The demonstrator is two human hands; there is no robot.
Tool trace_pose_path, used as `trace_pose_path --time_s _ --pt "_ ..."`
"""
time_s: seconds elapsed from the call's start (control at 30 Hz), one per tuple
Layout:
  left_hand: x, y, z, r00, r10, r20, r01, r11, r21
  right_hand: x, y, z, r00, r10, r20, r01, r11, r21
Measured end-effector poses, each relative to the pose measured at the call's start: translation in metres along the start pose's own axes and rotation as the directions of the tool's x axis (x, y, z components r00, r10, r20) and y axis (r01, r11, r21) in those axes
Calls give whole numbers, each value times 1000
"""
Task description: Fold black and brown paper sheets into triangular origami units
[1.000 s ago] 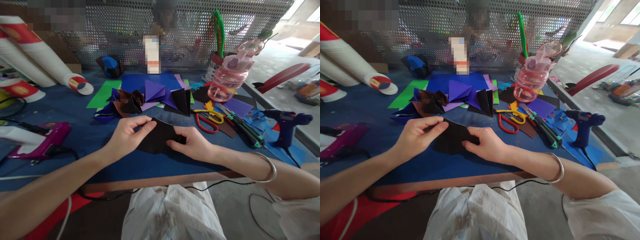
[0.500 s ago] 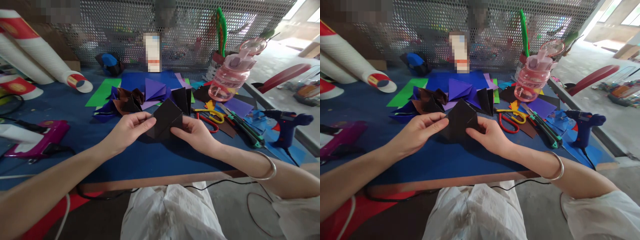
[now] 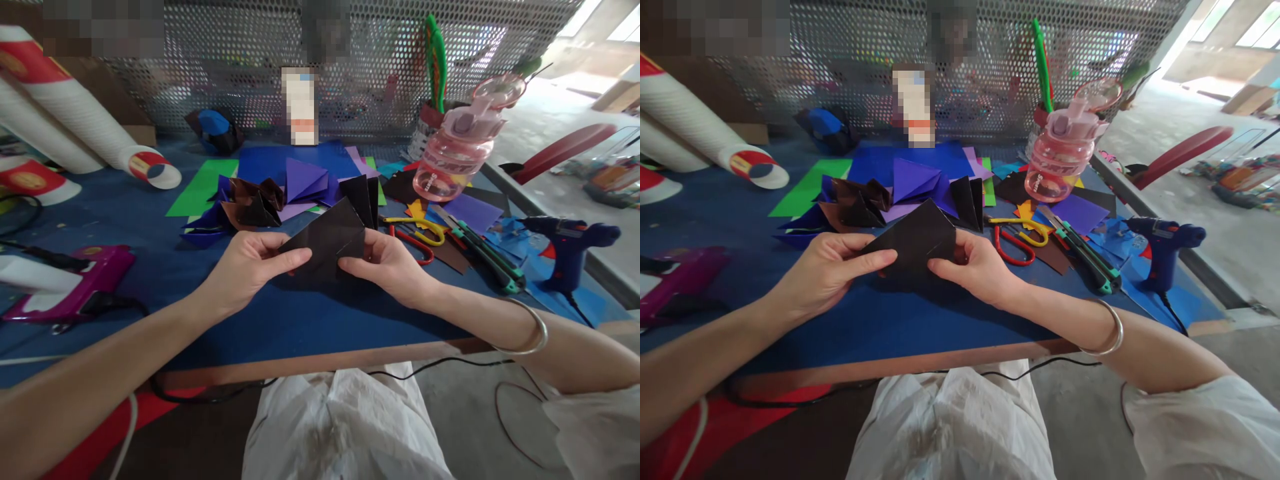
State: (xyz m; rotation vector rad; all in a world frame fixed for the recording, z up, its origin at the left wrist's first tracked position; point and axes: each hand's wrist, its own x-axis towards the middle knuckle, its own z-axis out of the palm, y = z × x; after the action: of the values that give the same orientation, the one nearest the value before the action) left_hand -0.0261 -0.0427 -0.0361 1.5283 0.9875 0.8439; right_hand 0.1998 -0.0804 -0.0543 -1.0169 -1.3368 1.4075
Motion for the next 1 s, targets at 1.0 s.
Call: trace_pose_path --time_s 1.0 --pt "-13 1 7 934 355 31 -329 825 459 -1 3 -1 999 -31 -45 30 999 -28"
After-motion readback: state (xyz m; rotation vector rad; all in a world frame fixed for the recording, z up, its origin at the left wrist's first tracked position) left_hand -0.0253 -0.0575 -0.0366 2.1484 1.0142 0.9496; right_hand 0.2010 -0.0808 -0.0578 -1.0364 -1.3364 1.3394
